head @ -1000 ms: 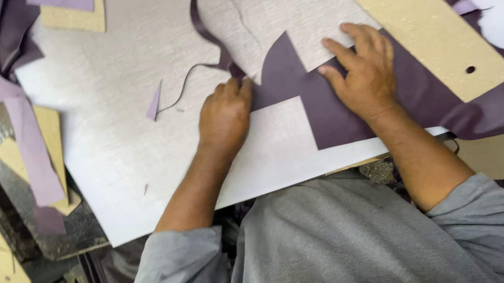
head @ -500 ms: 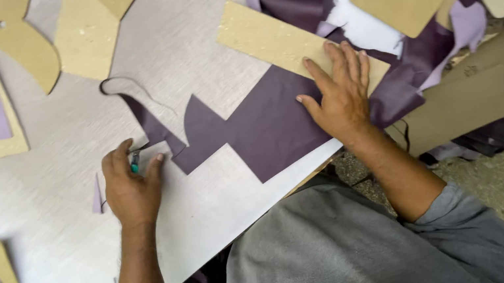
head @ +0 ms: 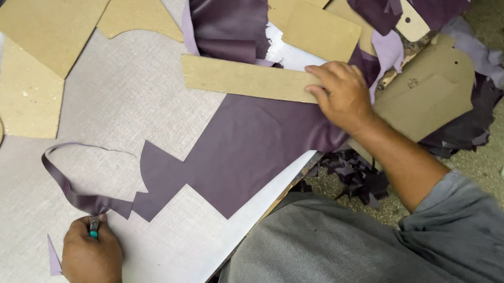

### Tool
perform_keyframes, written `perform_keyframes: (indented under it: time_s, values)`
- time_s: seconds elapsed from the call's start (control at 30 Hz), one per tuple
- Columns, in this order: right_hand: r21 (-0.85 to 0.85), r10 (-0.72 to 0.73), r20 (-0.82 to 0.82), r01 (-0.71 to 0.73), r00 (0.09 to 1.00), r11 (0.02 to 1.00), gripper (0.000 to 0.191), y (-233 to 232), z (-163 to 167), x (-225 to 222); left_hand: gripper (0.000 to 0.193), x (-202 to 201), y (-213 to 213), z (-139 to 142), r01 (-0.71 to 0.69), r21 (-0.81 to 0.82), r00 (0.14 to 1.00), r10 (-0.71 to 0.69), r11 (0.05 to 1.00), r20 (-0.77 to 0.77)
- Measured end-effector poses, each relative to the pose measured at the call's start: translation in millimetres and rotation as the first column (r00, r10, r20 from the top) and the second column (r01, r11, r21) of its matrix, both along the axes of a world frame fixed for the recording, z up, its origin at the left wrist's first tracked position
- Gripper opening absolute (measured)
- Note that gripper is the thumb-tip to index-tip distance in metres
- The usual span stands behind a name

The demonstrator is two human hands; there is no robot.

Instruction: The person uses a utility knife to cut purple fabric on a white worktable. They place cardboard templates on the fabric, trace around them, and cut out the shapes. The person repeatedly repositions the fabric and templates to cut multiple pieces.

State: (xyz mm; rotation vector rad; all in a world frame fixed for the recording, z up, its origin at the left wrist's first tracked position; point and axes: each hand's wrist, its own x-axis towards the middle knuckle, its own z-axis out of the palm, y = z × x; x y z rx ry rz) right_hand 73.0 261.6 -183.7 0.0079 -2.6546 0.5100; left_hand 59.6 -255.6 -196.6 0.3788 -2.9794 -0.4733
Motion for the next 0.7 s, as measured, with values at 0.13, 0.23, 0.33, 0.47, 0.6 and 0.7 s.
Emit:
perform_keyframes:
  time_s: [0.13, 0.23, 0.33, 0.47, 0.6, 0.7]
  values:
    - [-0.219, -0.048, -0.092, 0.027, 0.995, 0.975, 0.021, 43.5, 6.8, -18.4, 0.021, 42.1, -20.9, -5.7, -0.099, -0.185, 0.994, 0.089, 0.978, -0.064]
    - [-0.361, -0.149, -0.243, 0.053, 0.959, 0.931, 0.026, 81.4, 17.1, -37.9, 0.017, 95.9, -47.4, -9.6, -0.230, -0.243, 0.972, 0.211, 0.942, -0.101]
    - [-0.482, -0.297, -0.189, 0.175, 0.936, 0.859, 0.032, 111.1, 27.5, -62.4, 0.017, 165.8, -79.2, -15.0, -0.372, -0.304, 0.928, 0.349, 0.877, -0.127]
    - [0.086, -0.220, -0.415, 0.279, 0.883, 0.956, 0.057, 107.2, 21.5, -70.2, 0.013, 254.9, -104.7, -21.7, -0.538, -0.472, 0.832, 0.532, 0.699, -0.160]
    - [-0.208, -0.114, -0.166, 0.079, 0.980, 0.975, 0.051, 58.3, 14.8, -62.0, 0.020, 316.5, -100.3, -24.1, -0.556, -0.625, 0.801, 0.554, 0.548, -0.227]
    - [-0.160, 0.037, 0.003, -0.036, 0.999, 0.986, 0.041, 23.8, 9.5, -51.1, 0.022, 301.4, -84.6, -29.8, -0.573, -0.414, 0.815, 0.544, 0.707, -0.199]
